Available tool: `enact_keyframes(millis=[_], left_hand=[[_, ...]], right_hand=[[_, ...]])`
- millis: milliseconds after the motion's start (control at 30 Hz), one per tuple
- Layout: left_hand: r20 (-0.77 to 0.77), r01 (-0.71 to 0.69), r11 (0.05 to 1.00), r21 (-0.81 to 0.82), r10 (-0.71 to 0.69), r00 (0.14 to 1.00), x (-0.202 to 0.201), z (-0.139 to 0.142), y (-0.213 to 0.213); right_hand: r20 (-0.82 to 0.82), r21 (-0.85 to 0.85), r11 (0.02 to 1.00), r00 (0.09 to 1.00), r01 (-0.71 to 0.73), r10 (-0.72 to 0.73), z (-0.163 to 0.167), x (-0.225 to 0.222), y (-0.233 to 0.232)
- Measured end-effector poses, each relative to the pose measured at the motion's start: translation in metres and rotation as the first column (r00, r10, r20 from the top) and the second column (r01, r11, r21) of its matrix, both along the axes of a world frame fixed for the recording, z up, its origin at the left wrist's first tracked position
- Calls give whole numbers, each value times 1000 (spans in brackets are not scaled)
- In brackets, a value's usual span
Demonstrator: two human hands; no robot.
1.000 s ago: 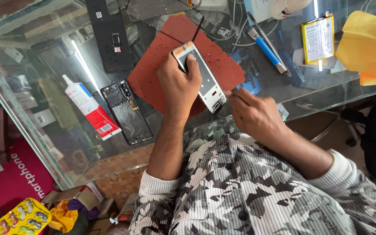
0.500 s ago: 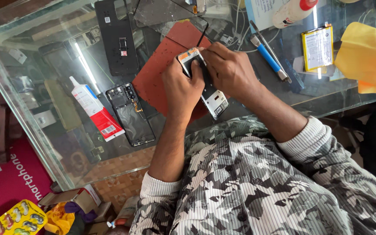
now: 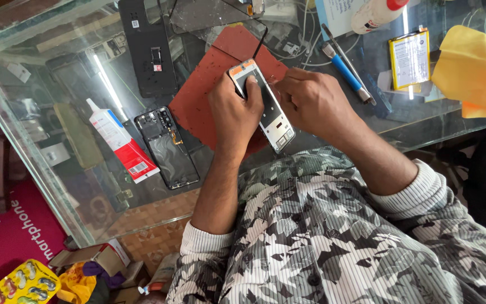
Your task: The person uses a blue-handled prying tool to separate the screen assembly from the smartphone chassis. They work along the edges, lift the screen, and then use a screwdriver to remove screws from the detached screen assembly.
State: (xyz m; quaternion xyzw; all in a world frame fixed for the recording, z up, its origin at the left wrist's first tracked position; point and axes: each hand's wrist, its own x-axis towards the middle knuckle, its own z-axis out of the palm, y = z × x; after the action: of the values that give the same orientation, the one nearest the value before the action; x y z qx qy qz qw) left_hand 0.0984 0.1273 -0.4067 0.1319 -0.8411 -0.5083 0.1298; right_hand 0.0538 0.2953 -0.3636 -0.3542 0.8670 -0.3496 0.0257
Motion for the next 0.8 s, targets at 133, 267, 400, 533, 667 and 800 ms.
enact_keyframes(millis=[133, 267, 400, 533, 667, 800], left_hand=[[-114, 16, 999, -40, -21, 993, 5, -2, 4], [-90, 8, 1000, 8, -7, 996, 6, 0, 7], [-68, 6, 1000, -17, -7, 998, 5, 2, 6], [-10, 1, 1000, -7, -1, 1000, 3, 0, 5], [-100, 28, 999, 20, -26, 995, 4, -2, 7], [-86, 14, 1000, 26, -12, 996, 5, -2, 6]], right_hand=[[-3, -119, 992, 1000, 31, -31, -18, 2, -3], [-43, -205, 977, 996, 63, -73, -28, 3, -10], [-9, -114, 992, 998, 61, -62, -19, 3, -5], [85, -26, 998, 995, 49, -47, -12, -1, 0], [-71, -142, 988, 995, 65, -76, -18, -4, -11], [-13, -67, 993, 995, 93, -94, -18, 1, -12]])
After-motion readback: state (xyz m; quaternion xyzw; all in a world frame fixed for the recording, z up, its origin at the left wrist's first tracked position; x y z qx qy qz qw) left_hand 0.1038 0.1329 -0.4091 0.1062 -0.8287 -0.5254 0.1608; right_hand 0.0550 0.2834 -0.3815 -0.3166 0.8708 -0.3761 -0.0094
